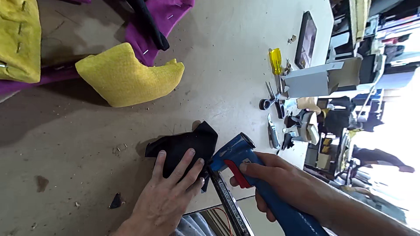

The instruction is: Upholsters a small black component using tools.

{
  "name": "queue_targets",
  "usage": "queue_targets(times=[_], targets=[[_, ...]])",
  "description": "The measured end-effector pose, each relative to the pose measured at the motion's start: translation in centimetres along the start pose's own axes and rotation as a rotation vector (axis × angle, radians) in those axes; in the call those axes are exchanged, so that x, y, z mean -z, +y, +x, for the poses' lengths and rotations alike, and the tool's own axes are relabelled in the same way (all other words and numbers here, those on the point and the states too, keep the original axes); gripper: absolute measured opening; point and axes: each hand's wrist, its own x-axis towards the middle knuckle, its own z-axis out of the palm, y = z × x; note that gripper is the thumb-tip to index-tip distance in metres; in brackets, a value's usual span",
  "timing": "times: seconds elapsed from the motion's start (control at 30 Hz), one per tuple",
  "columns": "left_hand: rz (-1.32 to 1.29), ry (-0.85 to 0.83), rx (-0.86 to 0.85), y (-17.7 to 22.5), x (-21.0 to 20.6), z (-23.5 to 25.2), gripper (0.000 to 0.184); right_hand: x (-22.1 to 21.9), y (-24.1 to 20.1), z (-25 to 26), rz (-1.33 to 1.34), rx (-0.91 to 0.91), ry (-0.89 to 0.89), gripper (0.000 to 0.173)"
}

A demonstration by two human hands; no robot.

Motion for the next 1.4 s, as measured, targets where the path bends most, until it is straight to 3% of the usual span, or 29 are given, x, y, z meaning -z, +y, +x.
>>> queue_targets(times=[0.47,0.63,0.87,0.93,1.03,1.13,1.23,1.4], targets=[[-0.062,-0.007,0.037,0.0,0.0,0.1,0.056,-0.7,-4.3,0.4,-0.169,-0.151,-0.029,0.018],[-0.066,0.013,0.038,0.0,-0.3,0.1,0.051,-1.2,-4.0,0.1,-0.141,-0.137,0.006,0.018],[-0.032,-0.008,0.016,0.0,0.0,0.2,0.058,-0.7,-3.2,0.0,-0.192,-0.105,-0.008,0.021],[-0.007,-0.003,-0.006,-0.4,0.6,0.4,0.054,1.0,-1.5,-0.9,-0.12,0.005,-0.004,0.021],[-0.036,-0.038,-0.066,-2.4,2.9,2.2,0.034,4.8,3.1,-3.6,0.043,0.186,0.094,0.023],[-0.048,-0.222,-0.253,-4.9,5.7,5.5,0.037,7.2,9.7,-5.3,0.237,0.306,0.196,0.027],[0.064,-0.409,-0.405,-4.6,5.5,6.4,0.057,7.6,16.3,-4.6,0.365,0.42,0.214,0.03],[0.353,-0.192,-0.018,3.2,2.8,2.3,0.063,7.9,24.6,1.1,0.201,0.558,0.411,0.05]])
